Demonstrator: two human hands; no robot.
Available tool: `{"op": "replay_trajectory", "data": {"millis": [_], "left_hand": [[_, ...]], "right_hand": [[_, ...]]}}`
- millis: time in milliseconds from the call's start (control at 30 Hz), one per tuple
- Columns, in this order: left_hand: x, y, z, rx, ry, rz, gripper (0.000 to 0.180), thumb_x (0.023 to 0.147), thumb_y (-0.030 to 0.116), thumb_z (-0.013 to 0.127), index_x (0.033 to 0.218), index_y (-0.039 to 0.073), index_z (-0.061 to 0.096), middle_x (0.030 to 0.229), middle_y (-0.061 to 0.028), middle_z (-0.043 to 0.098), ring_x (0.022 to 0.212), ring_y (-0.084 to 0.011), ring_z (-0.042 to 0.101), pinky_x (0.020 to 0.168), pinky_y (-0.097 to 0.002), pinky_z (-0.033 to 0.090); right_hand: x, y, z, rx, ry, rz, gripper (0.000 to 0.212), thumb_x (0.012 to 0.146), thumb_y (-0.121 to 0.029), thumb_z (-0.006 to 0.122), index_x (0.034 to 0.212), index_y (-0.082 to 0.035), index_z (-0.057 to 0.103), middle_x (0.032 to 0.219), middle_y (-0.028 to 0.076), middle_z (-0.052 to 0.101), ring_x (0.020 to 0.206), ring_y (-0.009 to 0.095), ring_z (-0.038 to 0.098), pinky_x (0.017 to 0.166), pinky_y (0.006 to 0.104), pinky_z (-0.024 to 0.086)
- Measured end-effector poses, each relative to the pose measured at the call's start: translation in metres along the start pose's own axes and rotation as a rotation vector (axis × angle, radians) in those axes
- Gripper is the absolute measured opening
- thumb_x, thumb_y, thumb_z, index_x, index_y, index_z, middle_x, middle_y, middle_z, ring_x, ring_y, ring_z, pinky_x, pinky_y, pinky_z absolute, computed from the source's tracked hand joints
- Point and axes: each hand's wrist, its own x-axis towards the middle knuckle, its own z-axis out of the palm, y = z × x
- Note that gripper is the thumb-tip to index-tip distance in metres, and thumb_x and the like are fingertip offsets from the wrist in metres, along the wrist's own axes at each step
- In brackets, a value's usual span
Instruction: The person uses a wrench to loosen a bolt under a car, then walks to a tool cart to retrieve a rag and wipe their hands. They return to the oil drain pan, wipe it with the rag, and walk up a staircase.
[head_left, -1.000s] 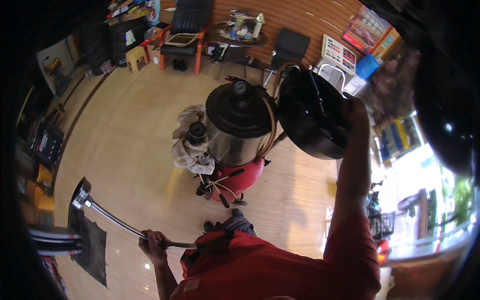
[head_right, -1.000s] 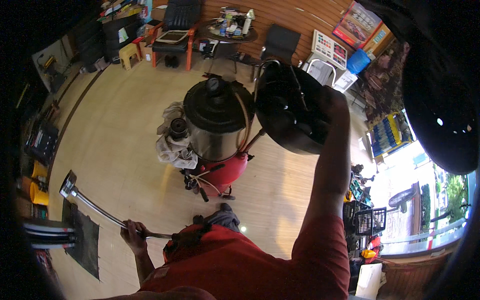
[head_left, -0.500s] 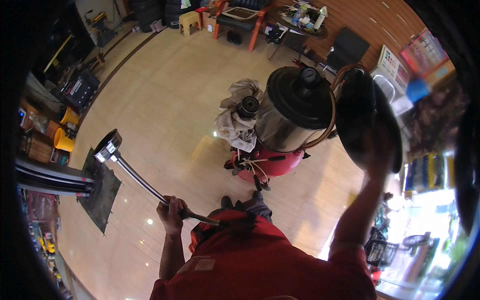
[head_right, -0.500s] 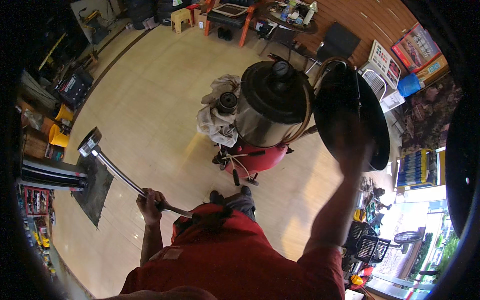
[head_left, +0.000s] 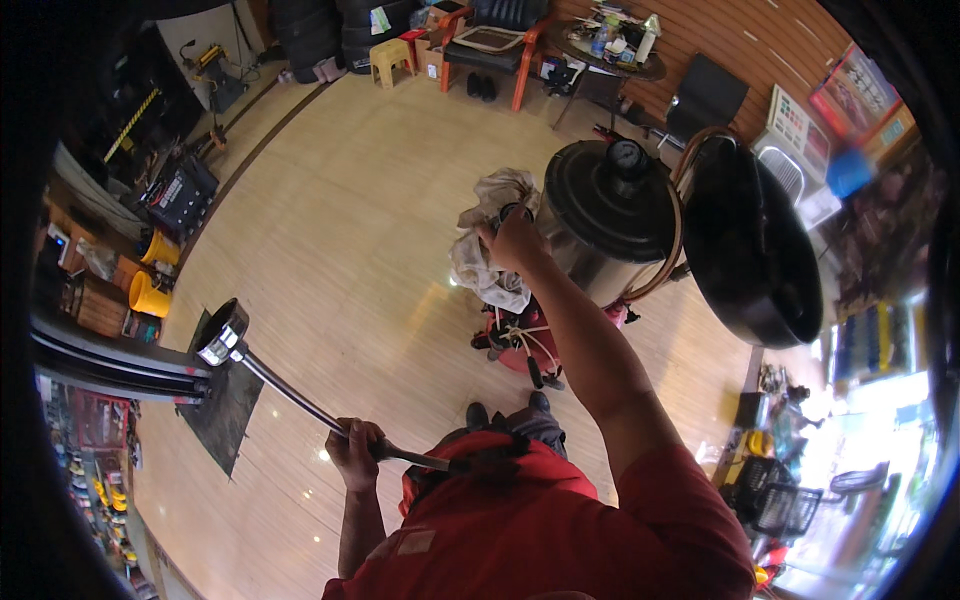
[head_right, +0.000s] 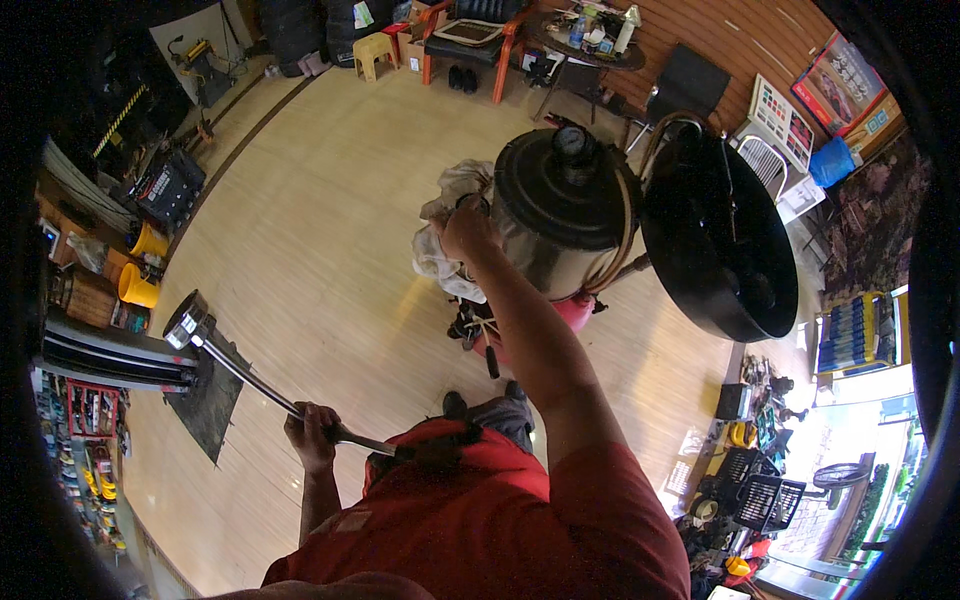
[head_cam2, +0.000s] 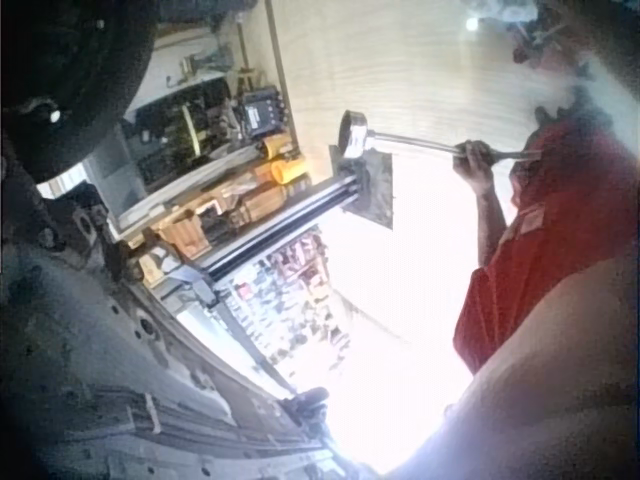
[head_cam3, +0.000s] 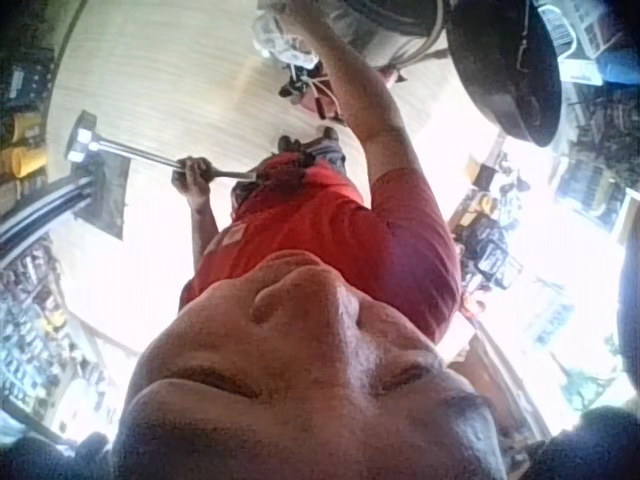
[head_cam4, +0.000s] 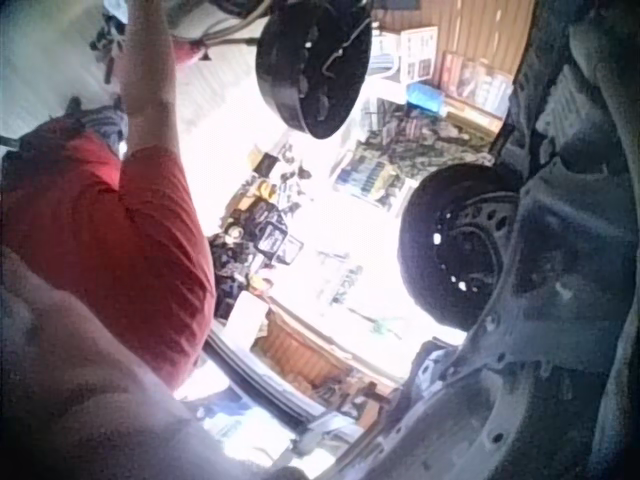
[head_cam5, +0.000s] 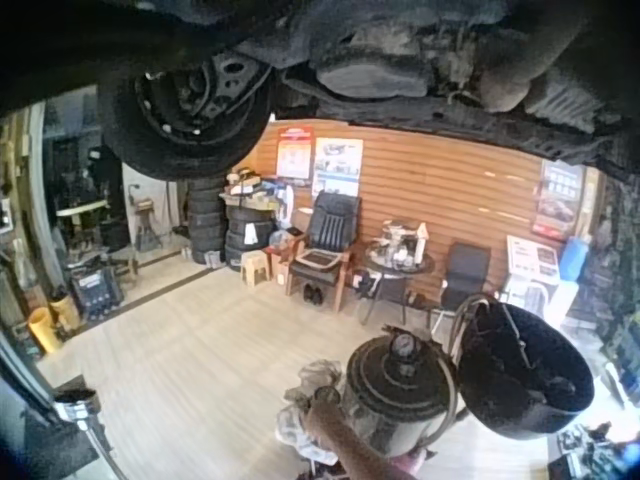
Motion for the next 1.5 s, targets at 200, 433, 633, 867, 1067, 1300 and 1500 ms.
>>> {"op": "replay_trajectory", "data": {"millis": [200,433,633,867,1067,1300,1500], "left_hand": [[0.001,-0.002,0.000,-0.028,0.023,0.000,0.026,0.092,0.021,0.055,0.075,0.003,0.046,0.054,-0.0035,0.045,0.051,-0.0150,0.050,0.051,-0.0291,0.045],[0.008,0.000,0.001,-0.094,-0.005,-0.027,0.027,0.091,0.022,0.056,0.074,0.004,0.044,0.054,-0.0026,0.042,0.050,-0.0142,0.048,0.050,-0.0291,0.044],[0.009,0.000,0.006,-0.109,-0.005,-0.009,0.027,0.090,0.021,0.058,0.074,0.003,0.045,0.055,-0.0030,0.044,0.050,-0.0140,0.048,0.050,-0.0282,0.044],[0.005,-0.004,0.001,-0.078,0.037,-0.038,0.023,0.090,0.016,0.056,0.074,0.007,0.042,0.055,-0.0021,0.041,0.048,-0.0139,0.046,0.046,-0.0286,0.042],[0.003,-0.004,-0.003,-0.051,0.025,-0.027,0.023,0.091,0.016,0.055,0.074,0.009,0.040,0.054,-0.0008,0.040,0.046,-0.0137,0.045,0.044,-0.0282,0.041],[0.000,-0.002,-0.003,-0.030,0.036,-0.010,0.025,0.091,0.021,0.055,0.078,0.002,0.047,0.056,-0.0053,0.048,0.050,-0.0150,0.050,0.047,-0.0276,0.043],[0.002,-0.006,0.000,-0.051,0.034,-0.042,0.021,0.091,0.015,0.054,0.075,0.008,0.041,0.054,-0.0015,0.040,0.045,-0.0132,0.044,0.044,-0.0282,0.042]], "right_hand": [[0.014,0.003,0.002,0.048,-0.070,0.082,0.103,0.084,-0.062,0.043,0.126,0.027,0.009,0.113,0.036,0.052,0.106,0.041,0.055,0.087,0.0428,0.047],[0.008,0.001,0.004,0.022,-0.075,0.134,0.101,0.085,-0.062,0.040,0.126,0.026,0.013,0.112,0.037,0.052,0.106,0.041,0.055,0.087,0.0424,0.047],[0.006,0.017,0.025,0.028,-0.081,0.068,0.096,0.084,-0.061,0.045,0.122,0.025,0.024,0.103,0.033,0.057,0.097,0.042,0.059,0.081,0.0422,0.050],[-0.009,-0.004,0.008,0.071,-0.073,0.145,0.096,0.082,-0.060,0.049,0.129,0.016,0.015,0.117,0.032,0.050,0.108,0.040,0.054,0.087,0.0435,0.046],[0.023,-0.002,0.000,0.127,-0.031,-0.024,0.096,0.079,-0.060,0.054,0.121,0.023,0.029,0.109,0.036,0.053,0.106,0.042,0.054,0.088,0.0413,0.046],[0.019,-0.004,0.001,0.034,-0.041,-0.123,0.088,0.081,-0.052,0.056,0.125,0.019,0.028,0.109,0.034,0.054,0.105,0.041,0.055,0.087,0.0425,0.046],[-0.015,-0.008,0.005,-0.094,-0.114,-0.108,0.091,0.086,-0.051,0.050,0.139,0.010,0.008,0.110,0.029,0.057,0.103,0.040,0.057,0.085,0.0453,0.047]]}}
